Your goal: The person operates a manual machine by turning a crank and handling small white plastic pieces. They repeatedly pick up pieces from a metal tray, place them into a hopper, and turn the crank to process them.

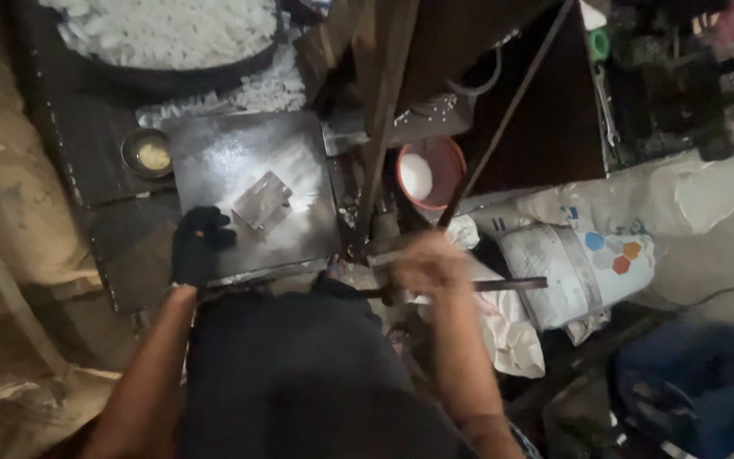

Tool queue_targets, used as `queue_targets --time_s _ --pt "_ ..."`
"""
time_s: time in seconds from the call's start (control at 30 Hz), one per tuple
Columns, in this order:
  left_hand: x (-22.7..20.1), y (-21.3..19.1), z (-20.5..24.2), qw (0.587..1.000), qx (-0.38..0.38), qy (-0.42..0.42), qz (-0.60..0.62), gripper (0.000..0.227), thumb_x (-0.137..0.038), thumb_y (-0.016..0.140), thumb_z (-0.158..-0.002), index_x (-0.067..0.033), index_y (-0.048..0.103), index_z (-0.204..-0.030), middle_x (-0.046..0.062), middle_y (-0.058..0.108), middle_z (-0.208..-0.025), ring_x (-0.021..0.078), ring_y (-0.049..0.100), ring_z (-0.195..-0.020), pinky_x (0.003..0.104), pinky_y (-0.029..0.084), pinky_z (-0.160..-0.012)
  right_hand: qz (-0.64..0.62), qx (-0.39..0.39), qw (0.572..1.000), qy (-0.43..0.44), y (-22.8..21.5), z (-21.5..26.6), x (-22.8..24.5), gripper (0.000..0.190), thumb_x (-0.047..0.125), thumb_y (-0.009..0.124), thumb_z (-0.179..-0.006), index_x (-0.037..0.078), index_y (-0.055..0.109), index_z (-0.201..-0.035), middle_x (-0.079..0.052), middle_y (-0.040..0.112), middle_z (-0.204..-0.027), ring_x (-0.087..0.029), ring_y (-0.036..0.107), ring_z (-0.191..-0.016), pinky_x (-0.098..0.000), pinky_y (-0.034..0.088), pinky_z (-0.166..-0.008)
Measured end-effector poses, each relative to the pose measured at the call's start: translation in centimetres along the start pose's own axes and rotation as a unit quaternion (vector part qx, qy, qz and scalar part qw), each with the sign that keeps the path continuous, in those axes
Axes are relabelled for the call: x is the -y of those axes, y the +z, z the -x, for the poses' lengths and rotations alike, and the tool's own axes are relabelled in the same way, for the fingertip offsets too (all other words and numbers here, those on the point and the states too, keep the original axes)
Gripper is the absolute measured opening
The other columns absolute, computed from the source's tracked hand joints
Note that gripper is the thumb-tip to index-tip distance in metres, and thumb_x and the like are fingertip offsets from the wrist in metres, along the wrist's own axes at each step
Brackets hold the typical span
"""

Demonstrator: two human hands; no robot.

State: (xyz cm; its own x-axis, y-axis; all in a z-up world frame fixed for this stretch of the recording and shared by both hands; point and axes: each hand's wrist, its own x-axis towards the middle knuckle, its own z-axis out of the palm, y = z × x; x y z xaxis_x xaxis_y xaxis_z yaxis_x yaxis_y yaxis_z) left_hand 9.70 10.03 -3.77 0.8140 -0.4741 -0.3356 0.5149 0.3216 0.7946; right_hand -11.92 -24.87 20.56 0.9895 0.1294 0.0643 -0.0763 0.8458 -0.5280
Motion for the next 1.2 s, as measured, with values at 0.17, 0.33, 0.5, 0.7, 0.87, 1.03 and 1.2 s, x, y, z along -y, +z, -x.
queue_targets --time_s 0.17,0.33,0.5,0.7,0.87,1.03,1.2 --pt "0.4 -1.1 0.9 0.992 -0.014 -0.007 -0.122 0.040 -0.034 0.046 -0.108 -0.0018 0.060 -0.129 0.016 0.071 -0.115 0.0273 0.072 -0.087 0.041 0.059 -0.080 0.609 -0.244 0.754 0.016 -0.6 -7.5 -15.4 0.076 0.034 0.079 -0.091 0.003 0.048 -0.154 -0.019 0.066 -0.140 -0.031 0.063 -0.131 -0.0446 0.050 -0.109" --pt "0.8 -0.6 3.0 0.998 -0.013 -0.019 -0.065 0.030 -0.024 0.050 -0.107 -0.0016 0.060 -0.126 0.014 0.072 -0.111 0.0237 0.073 -0.092 0.037 0.060 -0.082 0.731 -0.275 0.618 -0.090 -4.8 -12.3 -20.0 0.127 0.037 0.091 -0.077 -0.001 0.006 -0.164 -0.036 0.032 -0.158 -0.047 0.038 -0.146 -0.0513 0.038 -0.118" --pt "1.7 -1.0 4.9 0.994 -0.049 -0.065 -0.078 0.024 -0.012 0.062 -0.103 0.0018 0.062 -0.123 0.013 0.070 -0.108 0.0203 0.068 -0.088 0.036 0.057 -0.077 0.712 -0.327 0.617 -0.074 -7.1 -13.5 -21.8 0.126 0.032 0.093 -0.067 -0.002 0.016 -0.161 -0.031 0.042 -0.152 -0.045 0.046 -0.140 -0.0514 0.040 -0.118" --pt "0.3 2.0 8.2 0.965 0.016 0.018 -0.262 0.051 -0.007 0.071 -0.084 -0.0012 0.063 -0.134 0.011 0.069 -0.109 0.0184 0.064 -0.092 0.034 0.056 -0.082 0.714 -0.314 0.624 -0.044 -6.8 -11.2 -20.9 0.120 0.029 0.094 -0.062 0.000 0.025 -0.156 -0.028 0.044 -0.148 -0.045 0.044 -0.138 -0.0514 0.039 -0.116" --pt "-1.4 8.9 8.7 0.871 0.063 0.130 -0.470 0.073 -0.022 0.081 -0.077 -0.0008 0.052 -0.141 0.021 0.064 -0.126 0.0299 0.066 -0.104 0.039 0.054 -0.086 0.708 -0.246 0.662 -0.013 -5.4 -9.2 -18.1 0.126 0.032 0.093 -0.065 -0.002 0.017 -0.159 -0.032 0.037 -0.153 -0.045 0.039 -0.142 -0.0503 0.036 -0.118" --pt "-1.5 16.7 7.9 0.875 -0.066 0.044 -0.477 0.053 -0.032 0.068 -0.100 -0.0108 0.057 -0.147 0.018 0.075 -0.114 0.0265 0.075 -0.103 0.038 0.057 -0.088 0.681 -0.201 0.705 0.000 -2.4 -6.4 -13.5 0.081 0.026 0.088 -0.084 0.002 0.046 -0.148 -0.024 0.058 -0.129 -0.033 0.058 -0.118 -0.0431 0.050 -0.101" --pt "-0.9 20.5 4.8 0.865 -0.087 0.089 -0.486 0.045 -0.028 0.064 -0.100 -0.0067 0.060 -0.140 0.021 0.073 -0.112 0.0322 0.075 -0.087 0.043 0.056 -0.077 0.716 -0.212 0.644 -0.164 -1.2 -1.7 -6.4 0.015 0.011 0.076 -0.095 0.008 0.074 -0.110 -0.010 0.076 -0.098 -0.023 0.075 -0.084 -0.0331 0.059 -0.073"
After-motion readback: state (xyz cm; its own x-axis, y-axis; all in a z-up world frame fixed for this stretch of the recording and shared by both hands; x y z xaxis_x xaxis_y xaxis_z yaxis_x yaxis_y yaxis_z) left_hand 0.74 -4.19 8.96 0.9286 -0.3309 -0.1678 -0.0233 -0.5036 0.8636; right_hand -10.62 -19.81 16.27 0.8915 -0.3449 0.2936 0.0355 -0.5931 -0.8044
